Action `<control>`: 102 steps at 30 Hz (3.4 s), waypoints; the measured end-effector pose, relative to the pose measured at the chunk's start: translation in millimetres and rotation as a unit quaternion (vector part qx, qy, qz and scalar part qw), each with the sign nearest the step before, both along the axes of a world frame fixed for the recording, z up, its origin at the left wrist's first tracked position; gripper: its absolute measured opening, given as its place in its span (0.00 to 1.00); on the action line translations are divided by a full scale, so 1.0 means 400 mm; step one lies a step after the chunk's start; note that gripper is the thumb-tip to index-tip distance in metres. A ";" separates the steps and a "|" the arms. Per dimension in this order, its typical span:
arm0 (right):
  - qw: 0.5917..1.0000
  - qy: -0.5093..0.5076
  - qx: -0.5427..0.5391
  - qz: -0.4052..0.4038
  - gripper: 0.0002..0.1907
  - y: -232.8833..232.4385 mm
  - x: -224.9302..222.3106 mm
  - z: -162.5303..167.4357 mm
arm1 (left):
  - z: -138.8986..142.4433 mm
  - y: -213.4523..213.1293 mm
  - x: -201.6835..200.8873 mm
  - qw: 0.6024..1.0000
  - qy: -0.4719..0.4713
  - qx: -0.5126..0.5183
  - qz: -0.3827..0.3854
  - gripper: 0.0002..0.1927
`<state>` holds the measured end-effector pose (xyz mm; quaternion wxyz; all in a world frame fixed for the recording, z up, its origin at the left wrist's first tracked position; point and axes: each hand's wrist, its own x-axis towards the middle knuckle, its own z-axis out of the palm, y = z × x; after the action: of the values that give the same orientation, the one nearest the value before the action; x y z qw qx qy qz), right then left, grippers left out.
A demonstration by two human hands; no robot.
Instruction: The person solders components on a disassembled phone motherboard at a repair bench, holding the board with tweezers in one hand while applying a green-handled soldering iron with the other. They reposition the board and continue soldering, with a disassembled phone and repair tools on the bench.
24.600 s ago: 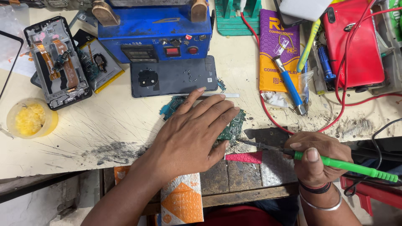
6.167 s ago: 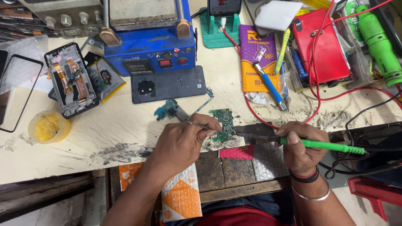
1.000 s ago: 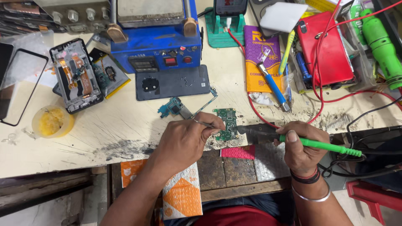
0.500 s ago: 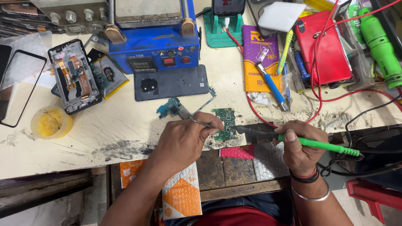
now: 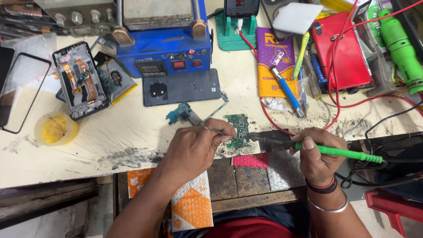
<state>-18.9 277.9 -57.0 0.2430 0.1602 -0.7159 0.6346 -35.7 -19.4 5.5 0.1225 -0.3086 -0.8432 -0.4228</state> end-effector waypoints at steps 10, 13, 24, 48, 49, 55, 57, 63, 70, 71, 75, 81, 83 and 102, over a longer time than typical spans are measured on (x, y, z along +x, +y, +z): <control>1.000 0.009 0.004 -0.002 0.16 -0.004 -0.001 0.006 | 0.002 0.001 0.002 1.000 0.003 0.001 -0.001 0.09; 1.000 0.012 0.014 -0.005 0.16 -0.004 -0.002 0.005 | 0.006 -0.001 0.004 1.000 -0.013 -0.005 0.005 0.11; 1.000 0.006 0.008 -0.008 0.16 -0.004 -0.001 0.001 | 0.011 0.000 0.003 1.000 -0.003 -0.003 0.004 0.11; 1.000 0.001 0.003 0.007 0.17 -0.004 0.000 0.004 | 0.009 0.000 0.002 1.000 -0.003 -0.001 0.006 0.10; 1.000 -0.001 -0.005 0.010 0.17 -0.005 0.000 0.003 | 0.009 0.001 0.002 1.000 -0.004 0.001 0.004 0.10; 1.000 0.002 0.005 0.007 0.17 -0.004 0.000 0.002 | 0.008 0.002 0.004 1.000 0.007 0.001 0.007 0.10; 1.000 0.004 0.004 0.009 0.17 -0.003 -0.002 0.003 | 0.005 0.001 0.000 1.000 0.009 -0.003 0.004 0.10; 1.000 0.004 0.019 0.000 0.17 -0.004 0.000 0.005 | -0.005 0.000 0.001 1.000 -0.008 -0.009 0.003 0.11; 1.000 -0.002 0.008 0.001 0.17 -0.006 -0.002 0.010 | 0.002 -0.002 0.004 0.999 -0.017 -0.035 0.016 0.10; 1.000 -0.001 0.011 0.001 0.17 -0.005 -0.002 0.011 | 0.003 -0.001 0.003 1.000 -0.010 -0.025 0.012 0.10; 1.000 -0.001 0.016 -0.003 0.17 -0.005 -0.002 0.007 | 0.005 0.000 -0.001 1.000 -0.001 -0.006 0.002 0.10; 1.000 -0.003 -0.015 0.010 0.17 -0.003 -0.001 0.003 | 0.008 0.001 0.001 1.000 0.007 -0.002 0.004 0.10; 1.000 -0.004 -0.005 0.001 0.17 -0.004 0.000 0.002 | 0.010 0.000 0.002 1.000 0.009 0.000 0.002 0.10; 1.000 0.007 0.007 0.000 0.16 -0.002 -0.002 0.000 | 0.012 0.001 0.003 1.000 -0.006 -0.007 0.010 0.09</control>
<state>-19.5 277.0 -57.1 0.2471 0.1666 -0.7183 0.6287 -34.4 -19.1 10.1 0.1200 -0.2983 -0.8500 -0.4172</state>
